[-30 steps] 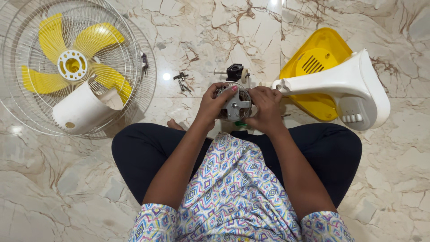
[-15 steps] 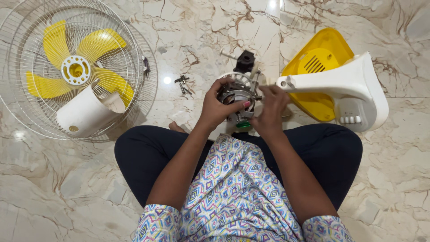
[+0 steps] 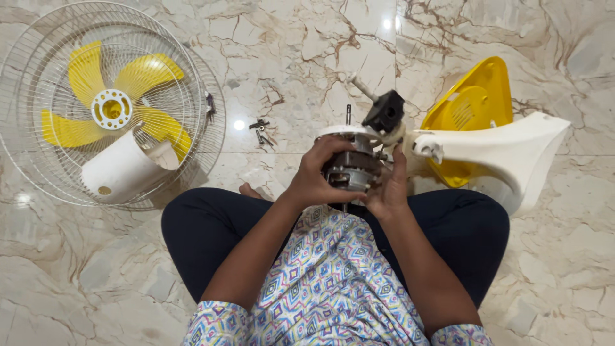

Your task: The person disassembles a table fan, removes the motor from the housing, and then reassembles the motor components. They use a screwdriver to loosen and tighten screws on the motor housing and internal parts.

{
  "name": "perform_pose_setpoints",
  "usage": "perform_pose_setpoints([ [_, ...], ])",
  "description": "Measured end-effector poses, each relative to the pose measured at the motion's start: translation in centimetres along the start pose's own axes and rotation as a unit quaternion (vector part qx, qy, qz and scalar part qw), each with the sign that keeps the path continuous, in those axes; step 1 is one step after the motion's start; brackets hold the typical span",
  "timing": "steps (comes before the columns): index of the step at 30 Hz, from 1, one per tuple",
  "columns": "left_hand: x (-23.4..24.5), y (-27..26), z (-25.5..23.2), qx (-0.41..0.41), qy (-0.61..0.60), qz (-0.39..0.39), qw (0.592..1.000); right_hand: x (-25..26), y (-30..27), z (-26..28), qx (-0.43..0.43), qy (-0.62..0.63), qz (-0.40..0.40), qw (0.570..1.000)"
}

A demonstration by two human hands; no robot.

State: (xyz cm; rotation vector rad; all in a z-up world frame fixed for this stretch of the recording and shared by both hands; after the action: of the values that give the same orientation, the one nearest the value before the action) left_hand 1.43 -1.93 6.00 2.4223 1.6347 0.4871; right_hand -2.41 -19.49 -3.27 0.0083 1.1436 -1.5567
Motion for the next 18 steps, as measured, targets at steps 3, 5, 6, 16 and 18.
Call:
perform_pose_setpoints([
  [3,-0.7,-0.2,-0.4,-0.058,0.031,0.016,0.998,-0.4,-0.4,0.2,0.048,0.033,0.085,0.995],
  [5,-1.2,-0.2,-0.5,-0.077,0.054,0.026,0.995,-0.3,-0.3,0.1,0.112,0.054,0.063,0.99],
  [6,-1.5,-0.4,-0.6,-0.085,0.065,0.03,0.994,-0.1,-0.4,0.1,0.143,0.064,0.051,0.986],
  [16,-2.4,-0.2,-1.6,-0.189,0.121,0.096,0.97,1.9,-0.1,-0.3,0.224,0.086,0.083,0.967],
  [18,-2.3,-0.1,-1.8,-0.201,0.137,0.104,0.964,2.1,0.4,-0.7,0.196,0.126,0.104,0.967],
])
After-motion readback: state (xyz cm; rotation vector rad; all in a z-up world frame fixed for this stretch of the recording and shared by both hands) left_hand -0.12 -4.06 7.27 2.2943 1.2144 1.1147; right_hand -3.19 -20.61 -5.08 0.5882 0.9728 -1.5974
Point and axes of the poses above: each hand's wrist, its own y-axis towards the middle knuckle, its own x-axis out of the back of the hand, z = x × y, the point moved 4 cm from there along y, towards the middle knuckle, and after that the axes turned 5 degrees about -y, right-handed, at the moved point
